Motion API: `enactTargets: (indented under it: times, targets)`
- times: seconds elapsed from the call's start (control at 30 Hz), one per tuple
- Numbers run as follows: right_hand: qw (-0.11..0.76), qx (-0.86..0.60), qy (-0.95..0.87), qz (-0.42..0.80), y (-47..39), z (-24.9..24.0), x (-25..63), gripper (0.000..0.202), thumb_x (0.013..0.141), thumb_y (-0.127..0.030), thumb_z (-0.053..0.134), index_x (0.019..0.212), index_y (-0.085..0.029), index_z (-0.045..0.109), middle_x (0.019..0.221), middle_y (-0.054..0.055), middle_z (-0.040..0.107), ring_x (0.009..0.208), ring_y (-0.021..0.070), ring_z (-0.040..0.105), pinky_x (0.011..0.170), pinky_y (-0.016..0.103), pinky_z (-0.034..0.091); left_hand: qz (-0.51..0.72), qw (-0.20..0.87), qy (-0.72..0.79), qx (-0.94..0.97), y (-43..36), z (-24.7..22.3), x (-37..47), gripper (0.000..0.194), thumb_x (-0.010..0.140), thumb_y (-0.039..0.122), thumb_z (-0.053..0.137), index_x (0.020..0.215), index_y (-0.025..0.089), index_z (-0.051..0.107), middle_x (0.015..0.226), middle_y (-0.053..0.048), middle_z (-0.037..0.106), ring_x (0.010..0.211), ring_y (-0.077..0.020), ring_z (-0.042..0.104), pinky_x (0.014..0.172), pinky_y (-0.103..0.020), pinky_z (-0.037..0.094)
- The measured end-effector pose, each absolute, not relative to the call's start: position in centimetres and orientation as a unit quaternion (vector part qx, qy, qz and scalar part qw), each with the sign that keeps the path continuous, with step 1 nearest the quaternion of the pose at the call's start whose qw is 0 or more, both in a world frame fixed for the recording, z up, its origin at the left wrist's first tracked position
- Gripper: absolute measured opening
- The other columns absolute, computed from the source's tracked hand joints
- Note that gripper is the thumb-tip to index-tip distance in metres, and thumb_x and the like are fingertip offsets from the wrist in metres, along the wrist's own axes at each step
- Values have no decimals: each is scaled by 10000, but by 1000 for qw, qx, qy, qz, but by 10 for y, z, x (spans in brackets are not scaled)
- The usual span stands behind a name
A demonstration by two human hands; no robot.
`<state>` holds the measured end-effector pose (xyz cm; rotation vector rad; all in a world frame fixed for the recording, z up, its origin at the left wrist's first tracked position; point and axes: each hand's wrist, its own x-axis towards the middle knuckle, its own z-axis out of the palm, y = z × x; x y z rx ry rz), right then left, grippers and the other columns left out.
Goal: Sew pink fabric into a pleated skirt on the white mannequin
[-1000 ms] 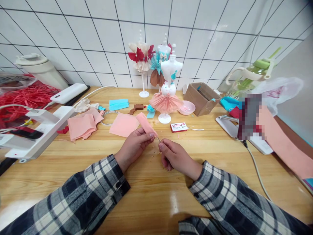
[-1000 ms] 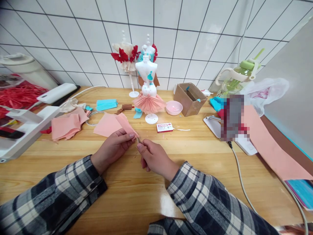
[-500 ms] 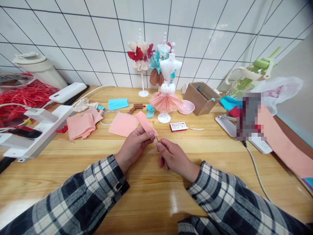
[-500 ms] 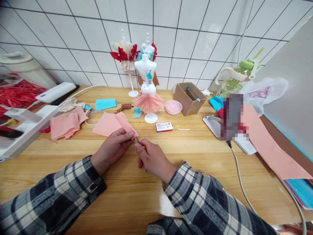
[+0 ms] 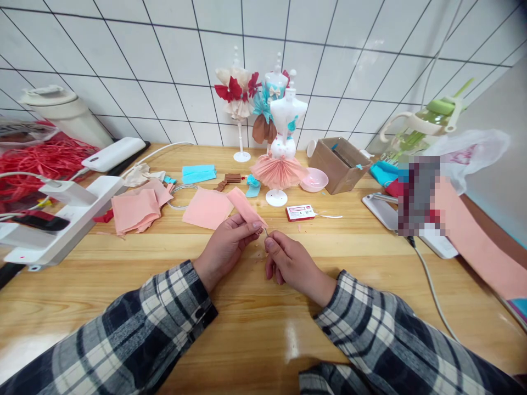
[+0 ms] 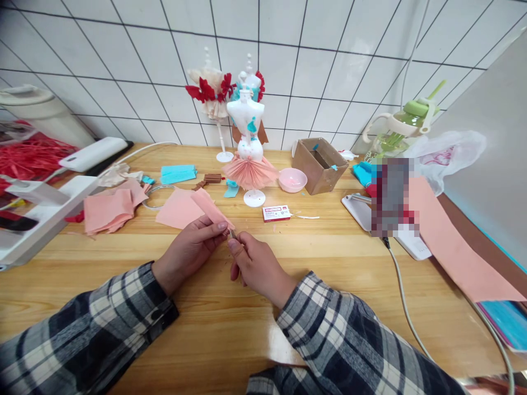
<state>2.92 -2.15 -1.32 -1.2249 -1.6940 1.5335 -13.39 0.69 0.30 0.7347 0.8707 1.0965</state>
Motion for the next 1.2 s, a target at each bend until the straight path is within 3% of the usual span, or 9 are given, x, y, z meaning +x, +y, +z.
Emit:
enactTargets:
  times: [1.2]
  targets:
    - [283, -477, -602, 575, -21, -7, 28, 297, 977, -486, 378, 832, -234, 441, 462, -84, 495, 354, 93, 452, 352, 180, 345, 490, 693, 391, 357, 6, 0, -134, 201, 672, 246, 813, 775, 141, 677, 731, -5, 675, 694, -112, 601, 684, -225, 479]
